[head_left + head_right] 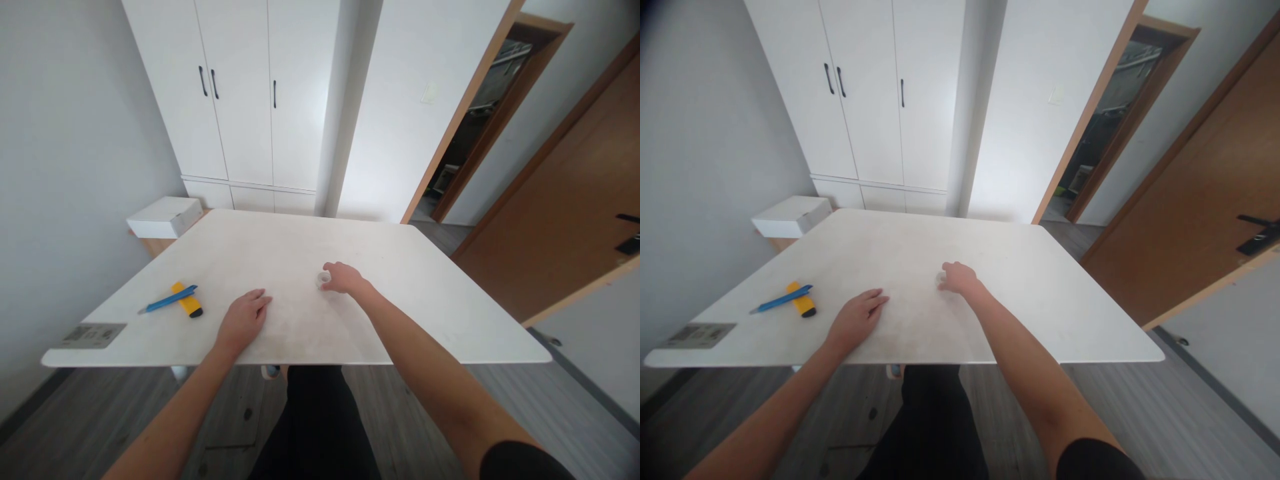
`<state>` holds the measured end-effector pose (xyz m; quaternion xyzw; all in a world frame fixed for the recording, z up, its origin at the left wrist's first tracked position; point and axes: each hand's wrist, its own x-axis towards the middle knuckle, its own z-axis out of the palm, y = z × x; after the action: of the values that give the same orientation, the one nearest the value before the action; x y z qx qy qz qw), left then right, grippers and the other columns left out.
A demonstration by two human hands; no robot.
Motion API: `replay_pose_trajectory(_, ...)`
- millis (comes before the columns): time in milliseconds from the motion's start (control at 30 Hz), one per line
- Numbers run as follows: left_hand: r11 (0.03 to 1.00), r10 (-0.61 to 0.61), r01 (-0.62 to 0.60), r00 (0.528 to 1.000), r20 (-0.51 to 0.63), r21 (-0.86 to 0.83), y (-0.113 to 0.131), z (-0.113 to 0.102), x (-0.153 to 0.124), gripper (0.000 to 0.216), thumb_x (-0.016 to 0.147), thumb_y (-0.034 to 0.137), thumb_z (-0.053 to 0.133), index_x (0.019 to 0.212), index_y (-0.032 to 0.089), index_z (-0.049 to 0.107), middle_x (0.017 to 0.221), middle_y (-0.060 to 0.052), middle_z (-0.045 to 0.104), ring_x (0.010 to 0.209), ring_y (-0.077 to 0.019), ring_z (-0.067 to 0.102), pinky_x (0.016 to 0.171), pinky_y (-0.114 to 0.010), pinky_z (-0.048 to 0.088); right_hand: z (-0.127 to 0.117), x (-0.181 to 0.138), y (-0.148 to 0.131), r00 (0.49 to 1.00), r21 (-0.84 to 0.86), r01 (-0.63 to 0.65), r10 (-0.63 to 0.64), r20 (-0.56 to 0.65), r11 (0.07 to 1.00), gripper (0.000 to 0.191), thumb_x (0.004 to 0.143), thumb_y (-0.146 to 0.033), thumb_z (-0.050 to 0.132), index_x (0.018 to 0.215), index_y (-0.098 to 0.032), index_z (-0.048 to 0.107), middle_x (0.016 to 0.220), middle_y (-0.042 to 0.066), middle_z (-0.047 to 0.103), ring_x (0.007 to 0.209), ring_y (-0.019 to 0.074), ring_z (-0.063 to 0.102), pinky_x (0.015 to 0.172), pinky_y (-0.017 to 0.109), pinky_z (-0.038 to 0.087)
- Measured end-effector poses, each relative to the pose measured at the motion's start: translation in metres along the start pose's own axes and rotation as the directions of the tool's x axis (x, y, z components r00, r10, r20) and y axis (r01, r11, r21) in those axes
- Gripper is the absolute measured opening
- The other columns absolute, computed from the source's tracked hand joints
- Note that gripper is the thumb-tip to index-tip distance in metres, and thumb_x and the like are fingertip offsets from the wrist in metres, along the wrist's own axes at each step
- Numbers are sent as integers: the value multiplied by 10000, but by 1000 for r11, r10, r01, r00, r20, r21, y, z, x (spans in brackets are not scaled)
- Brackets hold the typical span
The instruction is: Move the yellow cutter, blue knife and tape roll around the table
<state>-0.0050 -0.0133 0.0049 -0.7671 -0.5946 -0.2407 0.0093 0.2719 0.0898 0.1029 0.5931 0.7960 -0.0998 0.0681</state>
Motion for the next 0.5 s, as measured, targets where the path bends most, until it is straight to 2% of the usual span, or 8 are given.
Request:
replay_pose_trajectory(233,1000,-2,2,1000,-3,-12,0,2,-1,397,927,262,417,1142,195,744,1308,-111,664,1211,-254,617,1087,-418,463,5,15,-10,999,-62,37,-35,36,997,470,798,-404,695,1239,-272,600,1274,106,631,1114,283,635,772,337,512)
replay_pose_trajectory(500,1000,-8,8,1000,-7,-11,0,2,-1,387,925,254,429,1137,202,748,1297,-107,671,1199,-250,623,1081,-414,467,6,18,-15,997,-97,54,-49,58,994,467,784,-303,672,1232,-202,586,1246,139,629,1076,290,652,722,322,522)
